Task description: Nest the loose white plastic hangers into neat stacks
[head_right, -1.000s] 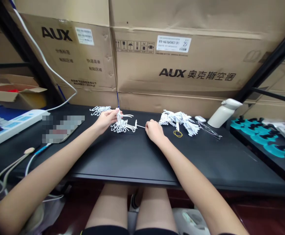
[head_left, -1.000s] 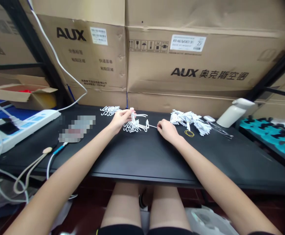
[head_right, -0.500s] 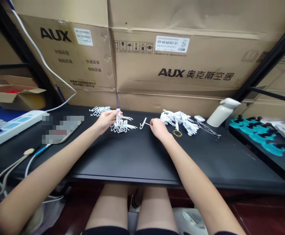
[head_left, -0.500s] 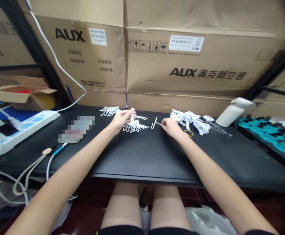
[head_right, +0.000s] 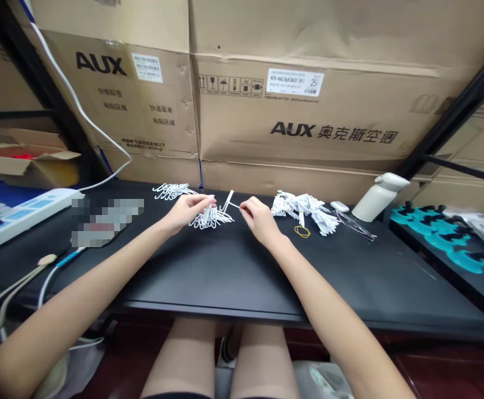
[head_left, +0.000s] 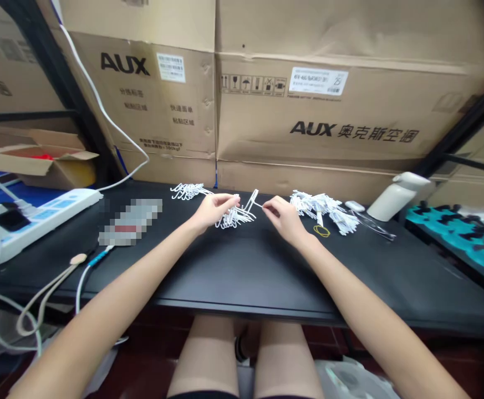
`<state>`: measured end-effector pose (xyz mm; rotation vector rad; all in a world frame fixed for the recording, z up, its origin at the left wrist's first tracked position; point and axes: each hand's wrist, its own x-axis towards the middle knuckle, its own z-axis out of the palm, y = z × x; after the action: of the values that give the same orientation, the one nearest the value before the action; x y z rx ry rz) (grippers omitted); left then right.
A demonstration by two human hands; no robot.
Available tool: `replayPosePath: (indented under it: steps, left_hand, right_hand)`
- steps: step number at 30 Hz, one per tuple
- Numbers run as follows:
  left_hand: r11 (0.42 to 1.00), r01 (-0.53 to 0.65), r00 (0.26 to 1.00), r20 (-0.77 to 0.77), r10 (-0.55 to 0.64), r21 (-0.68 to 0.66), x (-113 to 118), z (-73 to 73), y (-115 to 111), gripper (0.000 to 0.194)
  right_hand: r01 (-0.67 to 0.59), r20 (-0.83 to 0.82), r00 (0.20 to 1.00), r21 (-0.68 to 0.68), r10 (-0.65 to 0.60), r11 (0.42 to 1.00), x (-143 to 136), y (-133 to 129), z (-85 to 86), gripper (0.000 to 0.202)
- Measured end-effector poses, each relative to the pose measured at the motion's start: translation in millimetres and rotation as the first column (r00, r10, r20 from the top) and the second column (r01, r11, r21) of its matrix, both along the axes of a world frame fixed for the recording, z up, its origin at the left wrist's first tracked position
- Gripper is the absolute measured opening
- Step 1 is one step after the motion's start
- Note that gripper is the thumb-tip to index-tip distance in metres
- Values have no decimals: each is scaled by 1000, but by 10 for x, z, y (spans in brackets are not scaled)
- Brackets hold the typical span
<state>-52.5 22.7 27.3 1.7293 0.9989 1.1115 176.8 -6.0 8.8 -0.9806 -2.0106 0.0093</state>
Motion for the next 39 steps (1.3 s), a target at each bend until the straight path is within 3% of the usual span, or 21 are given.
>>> replayPosePath:
  steps: [9,16,24,30,34,36,39]
  left_hand:
    - [999,28,997,-76,-25,39,1,-17,-22,47]
    - [997,33,998,-60,-29,76,8,-1,-54,47]
    - [994,49,998,-52,-44,99,23,-13,-73,44]
    - [1000,21,1000,17,-21,-12,34,-3,-66,46]
    - [997,15,1000,29,-13,-79,41,-3,-72,48]
    - [996,15,1000,13,-14,-89,46,-2,-84,48]
    - [995,28,999,-16,-30,-97,52,4,-104,48]
  right_hand:
    - [57,17,998,61,-59,996,118,52,48,19]
    - [-78,12,997,20,78,997,-38,-35,20,21]
    - [-131,-51,990,3,131,991,-196,-102,-43,19]
    - [-107,-213,975,-170,70,980,-287,-190,-9,22]
    - [-268,-431,899,-394,81,879,-302,-151,-80,27]
    - [-333,-484,870,-432,96,838,-297,-127,-114,28]
    - [-343,-475,872,-427,115,837,-289,-120,-130,26]
